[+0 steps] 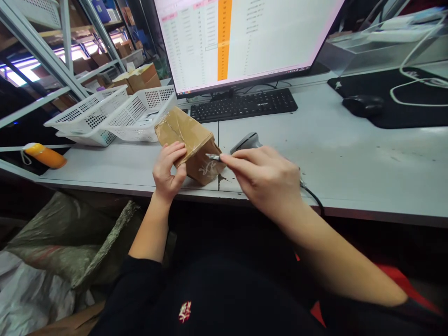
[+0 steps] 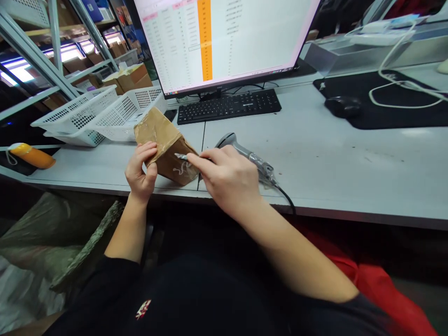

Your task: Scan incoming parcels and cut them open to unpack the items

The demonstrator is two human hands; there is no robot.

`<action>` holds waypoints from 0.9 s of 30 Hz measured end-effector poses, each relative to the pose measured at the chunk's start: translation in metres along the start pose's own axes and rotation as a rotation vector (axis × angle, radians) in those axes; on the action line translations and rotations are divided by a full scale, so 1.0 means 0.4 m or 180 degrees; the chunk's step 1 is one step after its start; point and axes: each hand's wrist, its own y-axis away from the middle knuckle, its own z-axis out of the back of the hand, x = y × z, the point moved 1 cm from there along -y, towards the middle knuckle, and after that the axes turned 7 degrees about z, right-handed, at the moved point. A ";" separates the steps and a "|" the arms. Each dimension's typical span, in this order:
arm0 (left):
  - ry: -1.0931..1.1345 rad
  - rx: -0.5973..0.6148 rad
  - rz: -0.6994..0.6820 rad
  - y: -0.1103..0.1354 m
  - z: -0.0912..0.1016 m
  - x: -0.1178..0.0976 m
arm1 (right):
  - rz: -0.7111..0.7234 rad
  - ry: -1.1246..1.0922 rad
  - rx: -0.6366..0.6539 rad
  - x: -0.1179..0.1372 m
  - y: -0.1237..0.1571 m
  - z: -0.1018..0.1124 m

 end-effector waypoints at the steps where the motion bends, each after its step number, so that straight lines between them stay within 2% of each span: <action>1: 0.0060 -0.0047 -0.0001 -0.001 -0.002 -0.003 | 0.0110 -0.0021 0.0045 0.016 -0.002 0.000; 4: 0.0228 -0.0232 -0.0085 -0.008 -0.011 -0.013 | 0.0302 0.0044 0.0055 0.047 -0.015 -0.004; 10: 0.0279 -0.0326 -0.0343 -0.018 -0.020 -0.031 | 0.0485 0.0216 -0.0002 0.051 -0.040 -0.013; 14: 0.0275 -0.0493 -0.0361 -0.022 -0.013 -0.041 | 0.0600 0.0222 -0.0136 0.058 -0.046 0.000; 17: 0.0169 -0.0578 -0.0330 -0.030 -0.005 -0.049 | 0.0632 0.0173 -0.0083 0.064 -0.046 0.011; 24: 0.0044 -0.0494 -0.0375 -0.035 0.001 -0.057 | 0.0593 0.0415 -0.0072 0.059 -0.052 0.019; 27: -0.0006 -0.0300 -0.0388 -0.030 -0.002 -0.063 | 0.0458 0.0476 -0.0021 0.046 -0.057 0.028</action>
